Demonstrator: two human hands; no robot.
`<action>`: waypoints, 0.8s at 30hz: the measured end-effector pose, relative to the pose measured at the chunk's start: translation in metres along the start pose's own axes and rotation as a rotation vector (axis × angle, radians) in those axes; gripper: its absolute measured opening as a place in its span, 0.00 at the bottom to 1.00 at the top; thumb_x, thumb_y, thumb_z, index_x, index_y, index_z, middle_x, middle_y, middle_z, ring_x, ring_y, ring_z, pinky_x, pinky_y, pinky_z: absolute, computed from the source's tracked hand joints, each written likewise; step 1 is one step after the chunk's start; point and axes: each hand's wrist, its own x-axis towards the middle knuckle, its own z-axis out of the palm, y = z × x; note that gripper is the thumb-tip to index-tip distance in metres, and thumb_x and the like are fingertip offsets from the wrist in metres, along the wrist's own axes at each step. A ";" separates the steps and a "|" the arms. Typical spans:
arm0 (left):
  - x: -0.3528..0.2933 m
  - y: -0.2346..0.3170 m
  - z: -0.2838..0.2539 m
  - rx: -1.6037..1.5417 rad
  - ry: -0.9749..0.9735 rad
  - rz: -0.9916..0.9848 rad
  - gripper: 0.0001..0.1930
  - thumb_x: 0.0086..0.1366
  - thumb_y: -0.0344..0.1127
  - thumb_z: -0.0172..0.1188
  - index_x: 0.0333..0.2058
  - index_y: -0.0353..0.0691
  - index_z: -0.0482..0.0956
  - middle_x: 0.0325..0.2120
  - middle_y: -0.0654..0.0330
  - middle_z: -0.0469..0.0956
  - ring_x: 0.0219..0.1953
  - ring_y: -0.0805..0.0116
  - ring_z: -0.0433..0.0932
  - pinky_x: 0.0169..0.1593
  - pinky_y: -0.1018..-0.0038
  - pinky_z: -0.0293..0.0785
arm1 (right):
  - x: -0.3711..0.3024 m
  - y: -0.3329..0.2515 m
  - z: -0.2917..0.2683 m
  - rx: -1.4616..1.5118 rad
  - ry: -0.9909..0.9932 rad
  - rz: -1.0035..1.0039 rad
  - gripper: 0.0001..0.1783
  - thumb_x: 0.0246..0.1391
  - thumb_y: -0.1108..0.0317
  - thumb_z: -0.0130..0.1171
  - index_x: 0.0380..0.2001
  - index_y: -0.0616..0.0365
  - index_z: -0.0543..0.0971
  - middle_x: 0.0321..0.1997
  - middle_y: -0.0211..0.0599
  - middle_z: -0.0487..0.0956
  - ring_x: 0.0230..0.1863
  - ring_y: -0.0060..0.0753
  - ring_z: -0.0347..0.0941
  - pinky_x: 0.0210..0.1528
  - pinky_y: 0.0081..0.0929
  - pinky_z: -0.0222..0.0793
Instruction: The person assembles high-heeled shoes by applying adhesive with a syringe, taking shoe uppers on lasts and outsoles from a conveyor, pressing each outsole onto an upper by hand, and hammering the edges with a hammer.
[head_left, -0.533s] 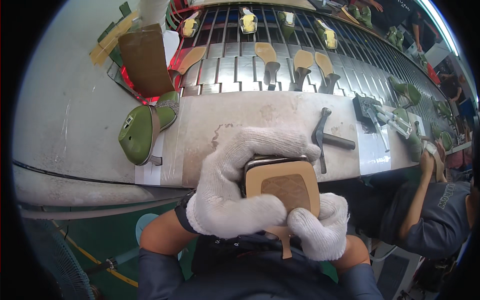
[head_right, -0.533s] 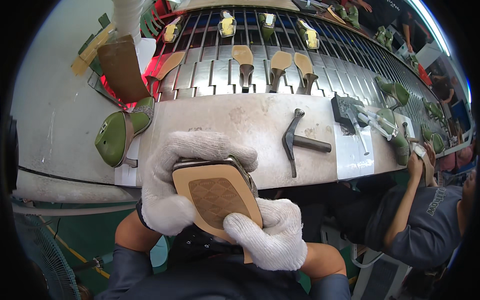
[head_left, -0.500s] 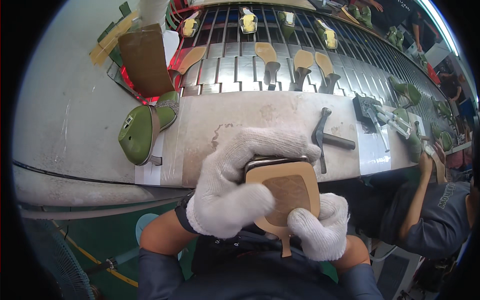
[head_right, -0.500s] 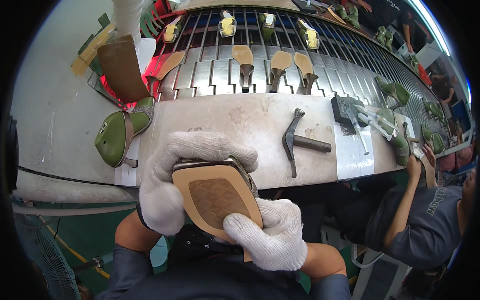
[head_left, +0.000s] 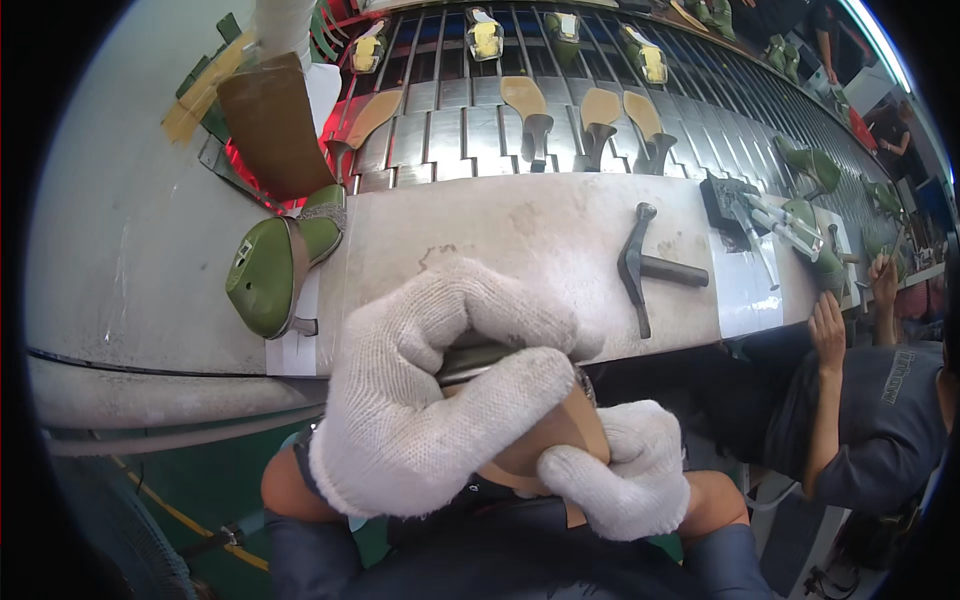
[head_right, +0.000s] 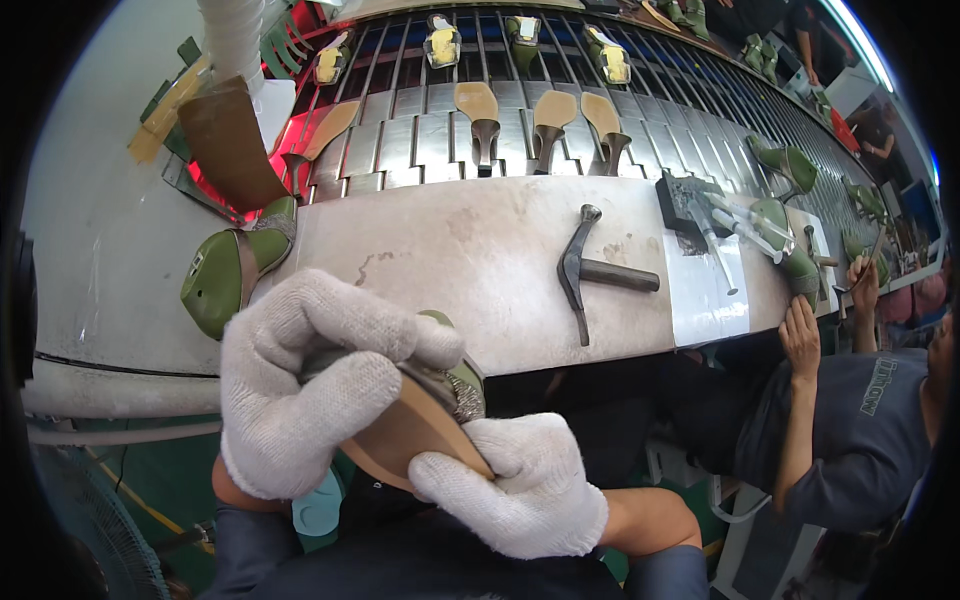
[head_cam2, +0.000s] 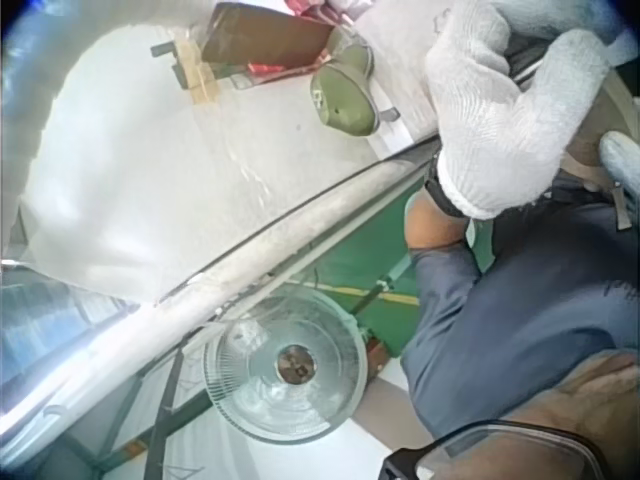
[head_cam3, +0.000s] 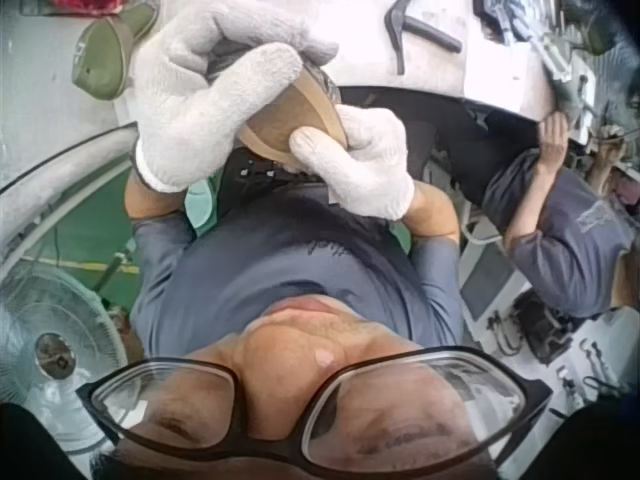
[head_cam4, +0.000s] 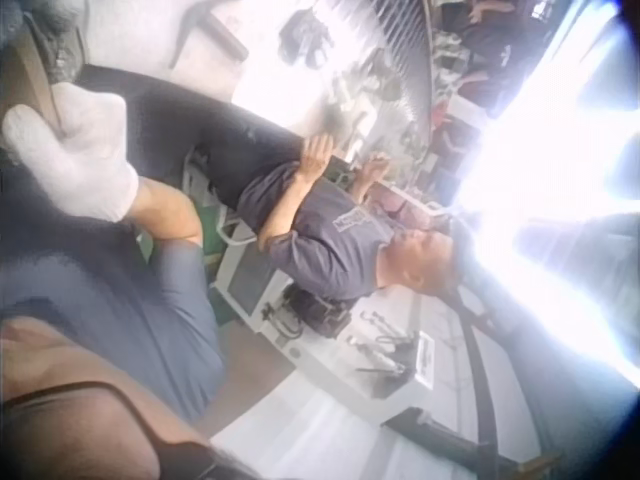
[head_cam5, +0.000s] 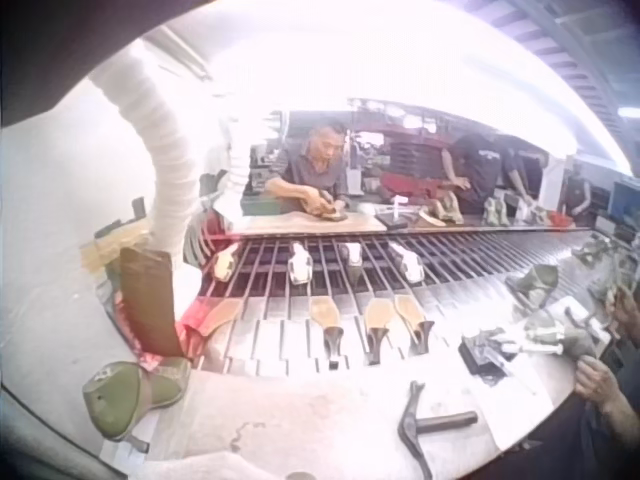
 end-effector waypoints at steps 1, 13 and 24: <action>-0.001 0.006 0.000 0.115 -0.014 -0.036 0.12 0.75 0.34 0.61 0.43 0.27 0.81 0.43 0.38 0.88 0.44 0.55 0.91 0.53 0.58 0.89 | 0.000 0.005 0.001 0.006 0.000 0.005 0.13 0.69 0.62 0.70 0.33 0.60 0.90 0.21 0.34 0.84 0.21 0.22 0.79 0.25 0.25 0.73; 0.059 -0.049 -0.006 -0.348 -0.029 0.182 0.36 0.88 0.58 0.36 0.65 0.25 0.72 0.62 0.37 0.80 0.64 0.50 0.82 0.70 0.56 0.78 | 0.038 -0.007 -0.036 0.498 0.057 0.088 0.22 0.77 0.61 0.59 0.56 0.75 0.80 0.41 0.49 0.89 0.32 0.31 0.88 0.33 0.26 0.87; 0.073 -0.069 -0.001 -0.472 -0.078 0.222 0.22 0.84 0.40 0.56 0.66 0.28 0.76 0.57 0.53 0.84 0.58 0.69 0.82 0.65 0.69 0.80 | 0.042 0.007 -0.043 0.435 0.127 -0.029 0.24 0.78 0.59 0.58 0.59 0.73 0.78 0.44 0.51 0.89 0.34 0.34 0.89 0.33 0.27 0.89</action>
